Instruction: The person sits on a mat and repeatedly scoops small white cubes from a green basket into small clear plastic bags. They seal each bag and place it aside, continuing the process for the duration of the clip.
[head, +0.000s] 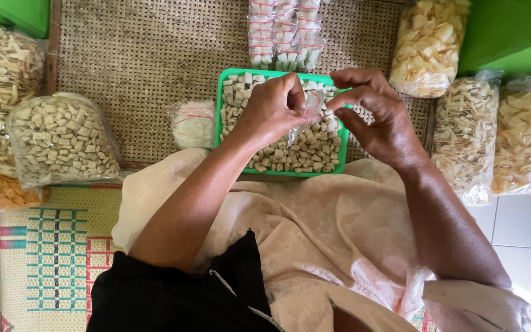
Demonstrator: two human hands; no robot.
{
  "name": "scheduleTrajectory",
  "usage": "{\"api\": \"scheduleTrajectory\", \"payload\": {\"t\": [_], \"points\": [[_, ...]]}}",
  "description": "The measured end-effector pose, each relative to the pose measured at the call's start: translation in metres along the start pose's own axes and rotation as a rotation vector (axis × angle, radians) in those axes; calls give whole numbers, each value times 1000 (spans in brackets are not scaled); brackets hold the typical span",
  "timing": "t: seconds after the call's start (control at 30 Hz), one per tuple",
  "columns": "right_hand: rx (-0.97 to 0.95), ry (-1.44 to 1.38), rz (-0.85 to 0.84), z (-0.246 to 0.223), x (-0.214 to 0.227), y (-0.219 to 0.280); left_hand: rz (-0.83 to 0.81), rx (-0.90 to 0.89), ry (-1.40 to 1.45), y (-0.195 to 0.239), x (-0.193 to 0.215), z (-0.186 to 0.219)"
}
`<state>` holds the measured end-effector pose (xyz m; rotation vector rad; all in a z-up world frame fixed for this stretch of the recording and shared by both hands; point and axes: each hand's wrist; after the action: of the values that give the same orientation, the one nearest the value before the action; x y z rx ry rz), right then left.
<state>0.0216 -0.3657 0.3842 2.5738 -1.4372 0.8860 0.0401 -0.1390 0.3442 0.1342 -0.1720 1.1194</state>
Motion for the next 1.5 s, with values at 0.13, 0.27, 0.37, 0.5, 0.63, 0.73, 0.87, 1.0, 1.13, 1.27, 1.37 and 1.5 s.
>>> {"api": "scheduleTrajectory", "payload": {"t": [0.13,0.27,0.37,0.5,0.63,0.73,0.87,1.0,1.13,1.27,1.37,1.5], "points": [[21,105,-21,4,-3,-1,-38,-13,40,-2,-5,-3],[-28,138,-59,17,-1,2,-169,-69,96,5,-3,13],[-34,149,-50,17,2,1,-195,-122,65,3,1,24],[-59,183,-56,13,1,3,-212,-138,-80,2,3,19],[-60,188,-87,6,-1,2,-187,-145,-152,2,2,22],[-44,175,-107,5,-4,2,-169,-121,-170,5,3,20],[-53,132,-86,11,-2,5,-140,-70,-127,3,0,-3],[-66,85,-15,10,4,8,-115,-43,-57,6,4,3],[-7,47,-19,-6,3,4,-109,-35,-42,9,6,9],[-30,84,-66,-9,-2,5,-130,-12,-43,7,1,7],[-58,83,-108,-11,-4,5,-144,-14,-51,8,1,11],[-20,147,-207,-11,0,3,-176,-32,3,4,-3,6]]}}
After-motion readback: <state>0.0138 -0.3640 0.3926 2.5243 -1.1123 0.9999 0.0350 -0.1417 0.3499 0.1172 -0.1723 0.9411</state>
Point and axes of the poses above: each hand's wrist, its own y-axis away from the middle knuckle, its own x-axis out of the back of the hand, z = x × y, and after that the axes turned 8 degrees about -z, right-handed
